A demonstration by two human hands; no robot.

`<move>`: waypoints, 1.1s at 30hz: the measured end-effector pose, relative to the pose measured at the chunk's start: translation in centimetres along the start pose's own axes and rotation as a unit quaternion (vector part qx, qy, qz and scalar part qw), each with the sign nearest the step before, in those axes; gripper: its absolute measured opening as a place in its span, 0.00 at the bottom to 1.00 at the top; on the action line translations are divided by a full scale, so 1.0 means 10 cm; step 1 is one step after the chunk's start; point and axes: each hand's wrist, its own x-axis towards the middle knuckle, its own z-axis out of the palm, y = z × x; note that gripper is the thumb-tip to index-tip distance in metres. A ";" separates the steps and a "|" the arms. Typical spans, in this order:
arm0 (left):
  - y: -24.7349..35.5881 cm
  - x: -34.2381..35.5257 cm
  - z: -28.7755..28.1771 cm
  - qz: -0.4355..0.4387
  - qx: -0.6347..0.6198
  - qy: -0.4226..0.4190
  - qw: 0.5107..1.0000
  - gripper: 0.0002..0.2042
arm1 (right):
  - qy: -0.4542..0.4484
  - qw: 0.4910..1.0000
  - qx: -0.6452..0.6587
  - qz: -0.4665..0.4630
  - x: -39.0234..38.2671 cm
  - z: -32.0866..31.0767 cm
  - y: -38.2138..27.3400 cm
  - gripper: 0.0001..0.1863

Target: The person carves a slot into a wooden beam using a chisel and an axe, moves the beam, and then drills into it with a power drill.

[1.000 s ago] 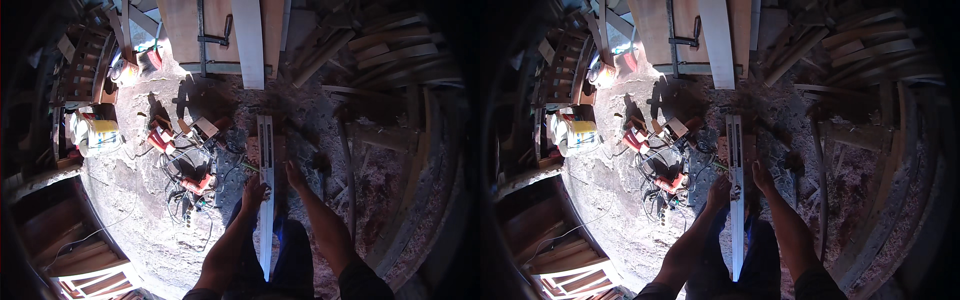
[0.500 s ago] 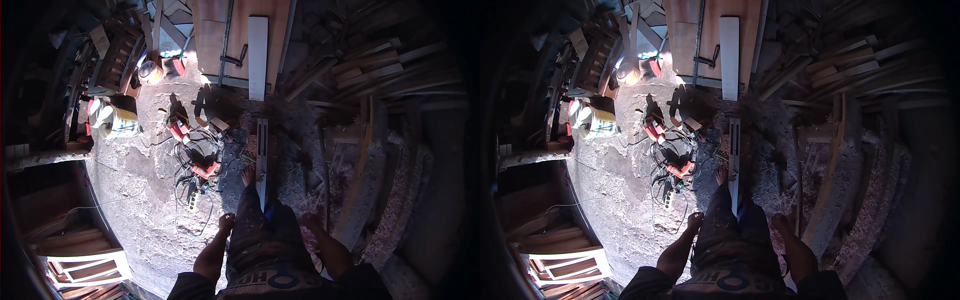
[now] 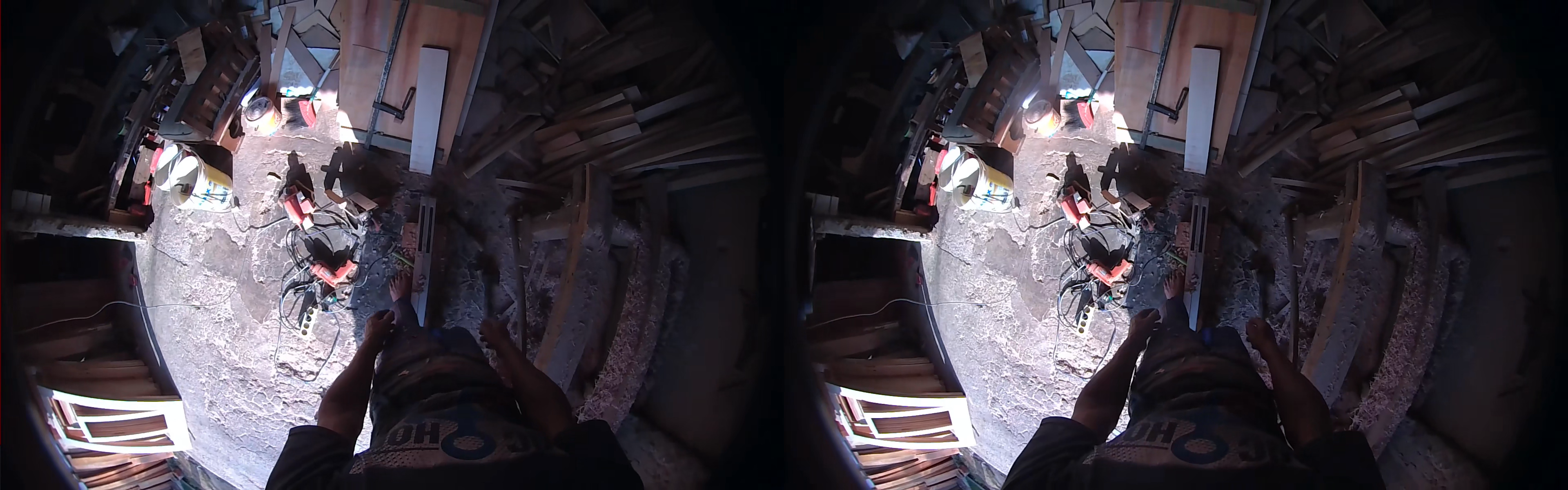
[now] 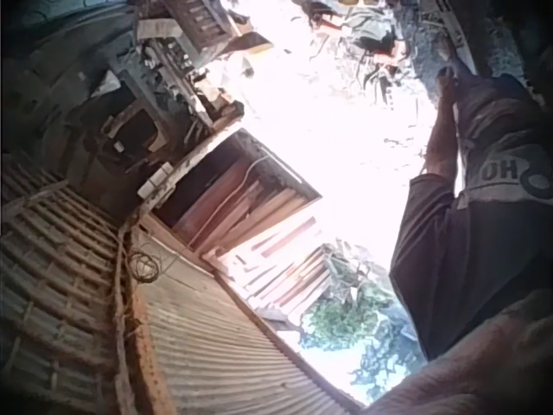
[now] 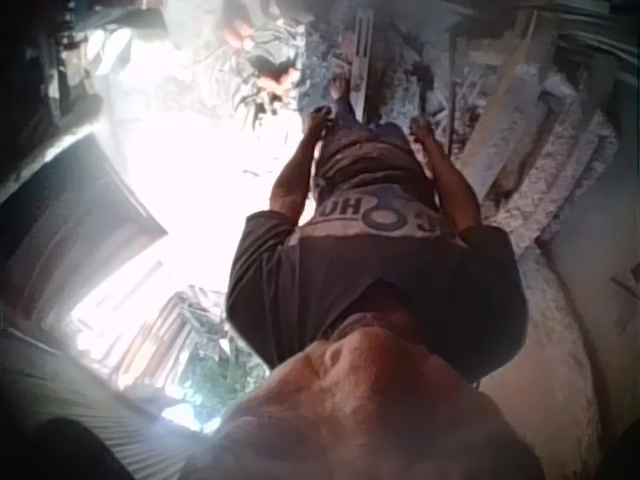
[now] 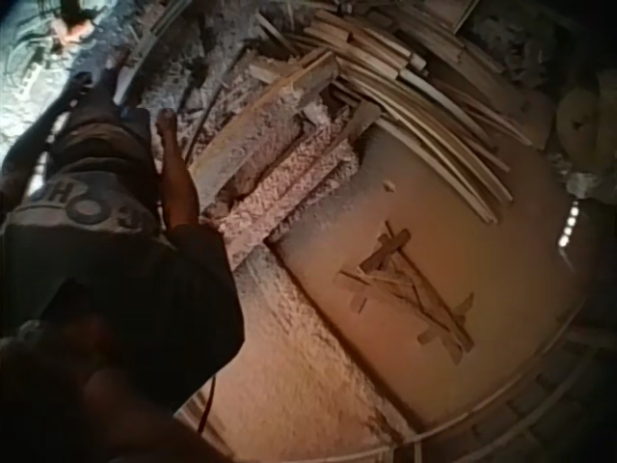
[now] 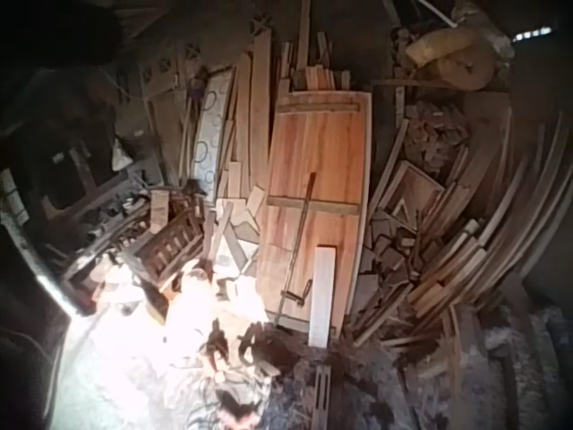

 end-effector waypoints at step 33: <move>-0.41 -0.14 -0.47 0.114 0.394 -0.023 0.912 0.20 | 0.002 0.996 -0.066 -0.065 -0.32 -0.08 0.36 0.18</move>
